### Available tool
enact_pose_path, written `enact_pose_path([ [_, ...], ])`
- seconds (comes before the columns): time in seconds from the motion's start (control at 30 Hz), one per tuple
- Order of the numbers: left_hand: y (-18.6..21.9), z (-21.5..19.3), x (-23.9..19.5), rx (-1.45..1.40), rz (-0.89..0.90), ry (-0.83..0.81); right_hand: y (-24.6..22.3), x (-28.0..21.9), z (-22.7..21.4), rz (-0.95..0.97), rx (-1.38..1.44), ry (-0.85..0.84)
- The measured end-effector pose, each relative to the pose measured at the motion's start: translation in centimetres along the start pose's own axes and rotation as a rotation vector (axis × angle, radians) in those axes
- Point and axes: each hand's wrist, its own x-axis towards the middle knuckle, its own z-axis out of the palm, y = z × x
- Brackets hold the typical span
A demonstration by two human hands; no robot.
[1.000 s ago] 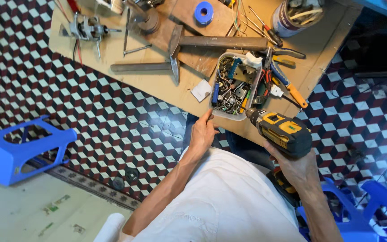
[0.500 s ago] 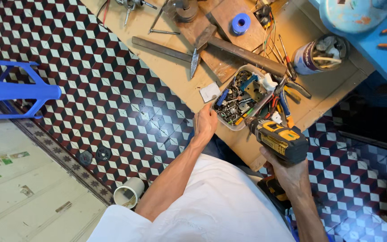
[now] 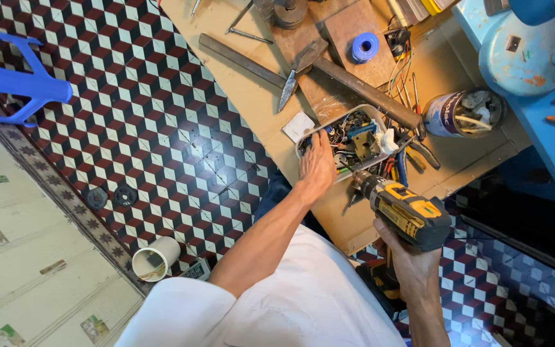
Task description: The person uses a cordless drill to remove and install screws on a small electric motor component. They repeatedly search through a container of small parts to select screws, then tighten them into the motor housing. The person also uses a screwdriver to adjust internal parts of the motor.
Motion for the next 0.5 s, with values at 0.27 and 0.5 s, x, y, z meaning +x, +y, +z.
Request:
enact_pose_path([
  [0.27, -0.9, 4.3, -1.7, 0.138, -0.039, -0.11, -0.1, 0.4, -1.0, -0.013, -0.03, -0.018],
  [0.5, -1.6, 7.1, -3.9, 0.212, 0.071, 0.051, 1.3, 1.2, -1.8, -0.003, -0.031, -0.005],
])
